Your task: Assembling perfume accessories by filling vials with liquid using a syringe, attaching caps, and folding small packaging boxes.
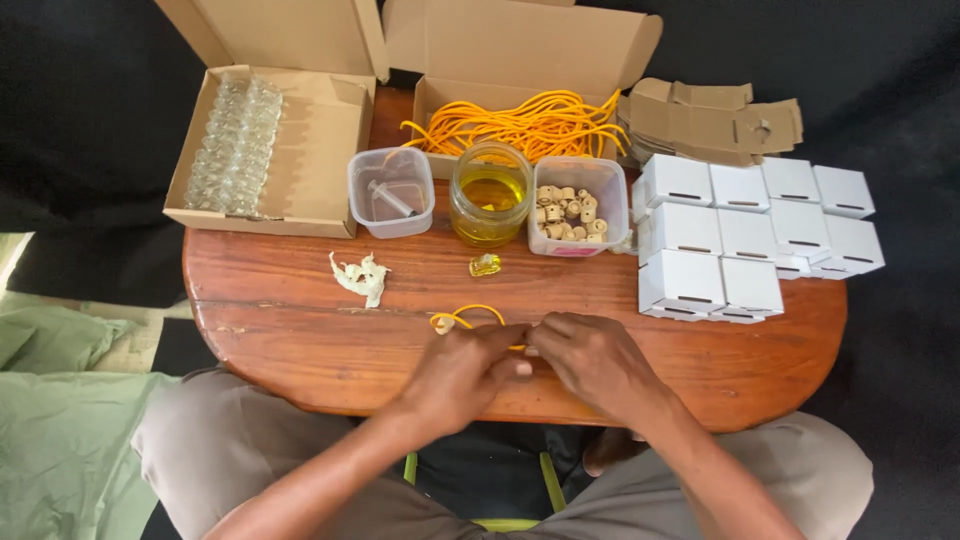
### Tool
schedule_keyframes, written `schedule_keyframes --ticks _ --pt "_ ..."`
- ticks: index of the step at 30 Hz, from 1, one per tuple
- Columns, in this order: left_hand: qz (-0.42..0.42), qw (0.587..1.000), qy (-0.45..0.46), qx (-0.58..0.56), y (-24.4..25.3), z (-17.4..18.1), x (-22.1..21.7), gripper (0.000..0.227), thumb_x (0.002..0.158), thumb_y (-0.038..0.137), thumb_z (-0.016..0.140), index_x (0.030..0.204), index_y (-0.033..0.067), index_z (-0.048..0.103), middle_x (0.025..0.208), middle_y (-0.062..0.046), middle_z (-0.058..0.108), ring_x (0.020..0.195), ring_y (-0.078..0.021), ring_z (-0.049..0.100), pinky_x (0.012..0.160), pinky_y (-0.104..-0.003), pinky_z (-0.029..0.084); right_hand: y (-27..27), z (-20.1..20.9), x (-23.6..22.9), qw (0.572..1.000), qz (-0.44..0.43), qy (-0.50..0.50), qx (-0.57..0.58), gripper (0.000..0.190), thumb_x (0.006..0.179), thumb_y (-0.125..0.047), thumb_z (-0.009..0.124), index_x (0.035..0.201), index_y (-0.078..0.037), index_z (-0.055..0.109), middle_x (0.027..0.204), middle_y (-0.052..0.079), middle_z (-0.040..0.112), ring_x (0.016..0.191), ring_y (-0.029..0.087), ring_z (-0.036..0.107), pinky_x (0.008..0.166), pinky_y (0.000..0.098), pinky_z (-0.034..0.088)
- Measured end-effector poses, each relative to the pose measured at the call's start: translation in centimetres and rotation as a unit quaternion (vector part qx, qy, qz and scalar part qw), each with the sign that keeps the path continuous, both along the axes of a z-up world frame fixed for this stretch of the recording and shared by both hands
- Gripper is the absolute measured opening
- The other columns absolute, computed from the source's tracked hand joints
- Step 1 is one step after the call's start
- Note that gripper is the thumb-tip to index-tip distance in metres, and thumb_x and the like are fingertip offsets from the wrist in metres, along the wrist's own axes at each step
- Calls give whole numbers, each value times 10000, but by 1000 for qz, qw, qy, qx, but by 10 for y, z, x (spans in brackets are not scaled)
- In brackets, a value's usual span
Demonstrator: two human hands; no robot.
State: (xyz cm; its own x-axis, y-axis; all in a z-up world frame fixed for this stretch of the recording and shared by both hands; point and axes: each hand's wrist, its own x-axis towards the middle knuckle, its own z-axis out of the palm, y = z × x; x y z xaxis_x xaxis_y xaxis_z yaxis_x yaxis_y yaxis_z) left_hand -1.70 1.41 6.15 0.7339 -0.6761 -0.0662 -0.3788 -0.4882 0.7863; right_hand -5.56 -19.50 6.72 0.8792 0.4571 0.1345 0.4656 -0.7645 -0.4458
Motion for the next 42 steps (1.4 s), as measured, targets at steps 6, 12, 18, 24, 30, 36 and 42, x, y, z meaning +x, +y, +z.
schedule_keyframes --ticks 6,12,18,24,30,36,42 --pt "106 972 136 -161 -9 -39 1 159 949 105 662 1022 55 794 502 -68 667 438 -167 670 522 -253 548 6 25 5 962 -120 118 216 118 910 -28 673 979 -64 761 635 117 701 544 253 682 517 351 562" --pt "150 930 235 -239 -7 -26 -2 150 918 33 674 1000 -11 792 592 -123 729 332 -140 609 367 -236 497 -2 11 3 922 -183 121 320 146 849 -52 784 978 -116 812 627 50 746 548 88 566 520 251 519" --pt "156 920 267 -240 -7 -35 1 171 945 30 640 1005 -49 779 586 -146 710 327 -155 598 326 -239 473 3 14 4 914 -205 96 336 155 831 -37 802 971 -102 817 598 77 730 570 74 555 521 254 508" --pt "164 917 281 -233 -4 -26 2 169 942 50 659 1002 -52 780 648 -151 735 333 -150 595 300 -241 474 4 18 4 912 -219 91 335 175 822 -25 805 982 -93 814 663 84 777 562 77 571 530 260 516" --pt "177 911 289 -234 -4 -27 4 183 937 41 650 1023 -62 775 652 -161 728 325 -138 576 279 -225 466 -1 18 5 911 -221 77 340 168 825 -1 797 973 -79 818 665 83 777 565 90 581 523 261 521" --pt "173 918 279 -222 -2 -20 6 195 947 38 643 1041 -77 769 655 -189 736 329 -143 581 281 -231 468 -2 21 6 911 -218 68 345 132 834 14 783 924 -73 827 634 88 759 544 102 599 497 259 501" --pt "158 941 232 -191 -1 -15 5 186 908 64 679 1026 -5 806 594 -159 725 343 -165 624 311 -250 505 -4 20 5 913 -205 78 344 139 839 52 736 893 -45 819 669 118 775 597 132 650 508 277 565"
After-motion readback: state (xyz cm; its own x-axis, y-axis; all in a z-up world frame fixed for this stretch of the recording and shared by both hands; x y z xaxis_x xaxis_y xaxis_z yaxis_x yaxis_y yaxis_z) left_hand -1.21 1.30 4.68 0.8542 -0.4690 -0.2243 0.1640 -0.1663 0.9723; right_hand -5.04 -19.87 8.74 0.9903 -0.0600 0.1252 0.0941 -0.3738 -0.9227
